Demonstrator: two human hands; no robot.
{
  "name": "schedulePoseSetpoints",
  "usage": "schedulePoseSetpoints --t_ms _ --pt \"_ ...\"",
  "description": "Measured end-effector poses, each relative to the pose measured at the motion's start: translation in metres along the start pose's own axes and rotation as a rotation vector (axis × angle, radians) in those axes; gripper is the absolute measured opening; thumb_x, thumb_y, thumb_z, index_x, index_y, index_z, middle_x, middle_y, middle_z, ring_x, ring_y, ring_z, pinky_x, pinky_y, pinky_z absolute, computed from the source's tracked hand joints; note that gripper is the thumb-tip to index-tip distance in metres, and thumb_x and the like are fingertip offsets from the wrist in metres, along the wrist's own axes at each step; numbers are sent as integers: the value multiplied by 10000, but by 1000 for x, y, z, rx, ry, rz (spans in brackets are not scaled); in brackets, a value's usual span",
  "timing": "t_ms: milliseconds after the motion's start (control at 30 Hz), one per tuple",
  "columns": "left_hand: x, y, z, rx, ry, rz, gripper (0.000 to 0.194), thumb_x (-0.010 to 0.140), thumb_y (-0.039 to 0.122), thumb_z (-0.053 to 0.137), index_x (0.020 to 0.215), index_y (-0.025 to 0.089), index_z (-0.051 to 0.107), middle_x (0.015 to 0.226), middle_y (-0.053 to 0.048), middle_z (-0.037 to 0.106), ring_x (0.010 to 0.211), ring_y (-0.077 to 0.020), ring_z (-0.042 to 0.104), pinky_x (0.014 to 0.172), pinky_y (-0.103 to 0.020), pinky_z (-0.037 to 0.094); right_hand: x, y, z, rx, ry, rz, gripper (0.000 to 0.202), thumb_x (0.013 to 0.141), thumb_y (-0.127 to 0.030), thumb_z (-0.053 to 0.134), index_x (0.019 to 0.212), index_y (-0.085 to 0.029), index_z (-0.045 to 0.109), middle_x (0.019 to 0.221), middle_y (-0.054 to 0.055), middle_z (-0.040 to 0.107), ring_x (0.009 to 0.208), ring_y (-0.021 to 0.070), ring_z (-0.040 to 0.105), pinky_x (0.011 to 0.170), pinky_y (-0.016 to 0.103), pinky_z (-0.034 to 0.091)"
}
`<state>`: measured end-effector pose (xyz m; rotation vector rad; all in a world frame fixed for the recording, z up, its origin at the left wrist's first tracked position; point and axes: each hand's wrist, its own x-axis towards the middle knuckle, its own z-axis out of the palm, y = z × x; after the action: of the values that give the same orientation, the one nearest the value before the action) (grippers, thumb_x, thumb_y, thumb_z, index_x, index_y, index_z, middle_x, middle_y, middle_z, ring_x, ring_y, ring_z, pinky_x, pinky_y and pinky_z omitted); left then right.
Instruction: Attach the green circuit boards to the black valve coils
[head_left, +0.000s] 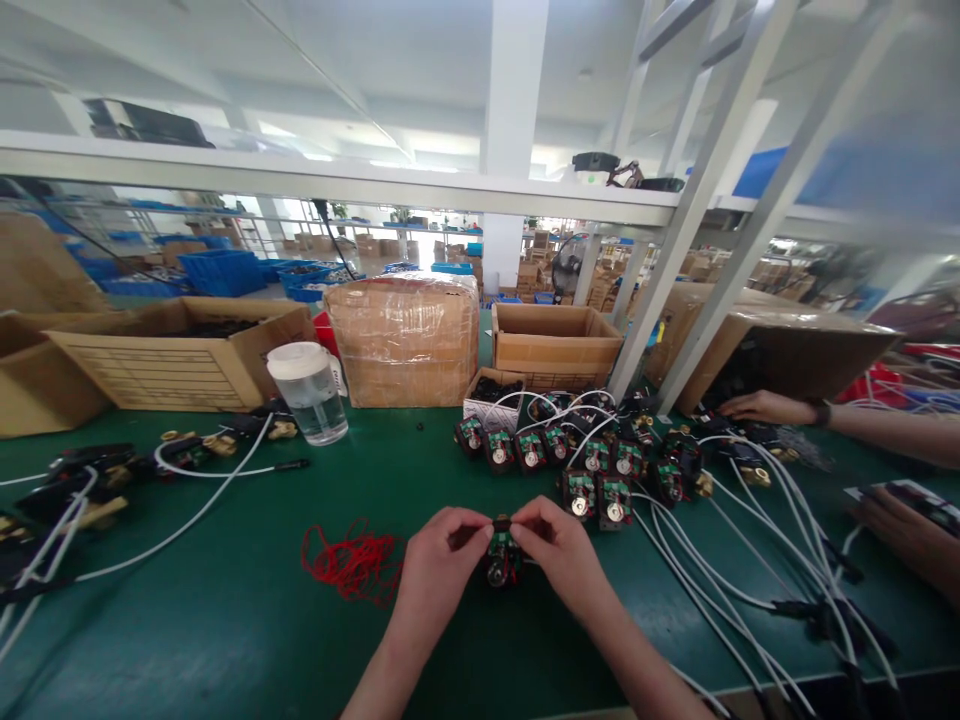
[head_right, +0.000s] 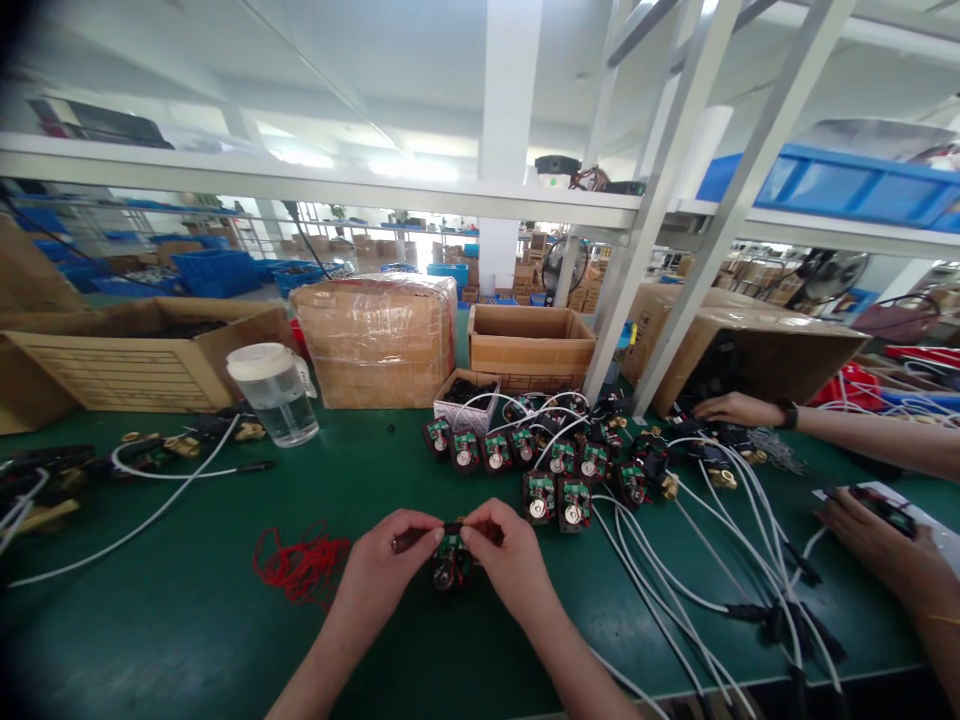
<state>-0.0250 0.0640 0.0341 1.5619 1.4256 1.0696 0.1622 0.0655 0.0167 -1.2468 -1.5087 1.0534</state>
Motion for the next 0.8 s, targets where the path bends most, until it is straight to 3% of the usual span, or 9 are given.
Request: schedulePoseSetpoints --t_ms 200,533,800 --pt "-8 0 2 -53 30 -12 205 789 388 647 824 224 766 845 -28 733 795 -209 693 750 -314 517 -10 1 5 -15 69 -4 99 855 -297 645 888 -206 669 745 -25 554 682 157 506 635 275 403" --pt "-10 -5 -2 -112 11 -31 227 762 411 680 824 222 790 841 -43 755 785 -215 700 755 -322 555 -12 3 8 205 67 96 168 812 -361 726 863 -205 688 733 -27 554 687 152 493 632 263 392" --pt "-16 -12 -10 -164 -67 -16 255 802 371 658 990 272 799 1015 -40 776 945 -216 729 885 -336 580 -21 7 5 272 35 70 217 835 -375 719 991 -225 719 773 -23 559 720 155 505 667 264 410"
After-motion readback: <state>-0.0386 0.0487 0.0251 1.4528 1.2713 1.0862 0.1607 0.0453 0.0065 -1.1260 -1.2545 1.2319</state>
